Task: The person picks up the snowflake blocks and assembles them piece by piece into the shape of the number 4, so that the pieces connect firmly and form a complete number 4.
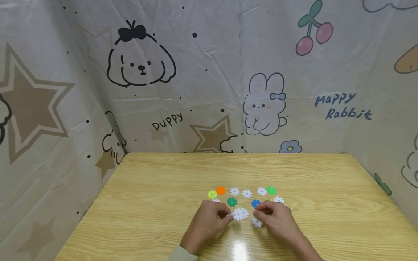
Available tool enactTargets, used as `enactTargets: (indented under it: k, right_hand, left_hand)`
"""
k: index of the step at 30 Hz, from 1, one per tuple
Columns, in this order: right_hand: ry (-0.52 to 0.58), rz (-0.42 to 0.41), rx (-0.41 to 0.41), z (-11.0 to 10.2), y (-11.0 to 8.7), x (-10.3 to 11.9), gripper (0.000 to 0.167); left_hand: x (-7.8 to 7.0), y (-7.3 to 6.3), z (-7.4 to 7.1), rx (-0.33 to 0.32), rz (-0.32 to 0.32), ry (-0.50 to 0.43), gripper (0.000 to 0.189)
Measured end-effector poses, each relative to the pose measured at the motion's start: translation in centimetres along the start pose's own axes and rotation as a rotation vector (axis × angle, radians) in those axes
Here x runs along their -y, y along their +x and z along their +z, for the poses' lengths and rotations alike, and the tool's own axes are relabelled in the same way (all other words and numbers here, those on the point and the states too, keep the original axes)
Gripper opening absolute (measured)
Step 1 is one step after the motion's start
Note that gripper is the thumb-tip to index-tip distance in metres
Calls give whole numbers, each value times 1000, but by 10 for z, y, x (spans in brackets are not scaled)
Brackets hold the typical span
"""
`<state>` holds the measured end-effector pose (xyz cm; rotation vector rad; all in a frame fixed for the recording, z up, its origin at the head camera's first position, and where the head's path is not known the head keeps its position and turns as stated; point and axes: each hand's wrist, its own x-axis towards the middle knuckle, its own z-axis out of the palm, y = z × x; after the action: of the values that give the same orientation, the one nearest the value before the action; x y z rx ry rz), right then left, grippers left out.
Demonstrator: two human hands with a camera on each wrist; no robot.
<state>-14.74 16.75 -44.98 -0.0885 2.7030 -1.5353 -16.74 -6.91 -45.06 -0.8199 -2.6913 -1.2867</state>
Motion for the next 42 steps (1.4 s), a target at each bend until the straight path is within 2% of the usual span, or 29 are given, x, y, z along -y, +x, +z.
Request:
enactTargets:
  k: [5, 14, 20, 27, 35, 42]
  right_hand:
    - [-38, -23, 34, -3, 0, -4, 16]
    - [-178, -63, 51, 0, 2, -6, 25]
    - [-274, -80, 35, 3, 2, -7, 23]
    - [-330, -110, 50, 5, 4, -8, 24]
    - [-369, -44, 57, 6, 5, -4, 25]
    - [-395, -39, 66, 5, 6, -3, 26]
  left_hand:
    - [2, -3, -2, 5, -29, -2, 5]
    - [5, -5, -5, 18, -29, -3, 4]
    - [5, -7, -6, 45, -39, -22, 4]
    - [6, -7, -7, 39, -37, -14, 5]
    - [7, -7, -8, 35, -40, -12, 5]
    - [7, -8, -9, 32, -59, -26, 4]
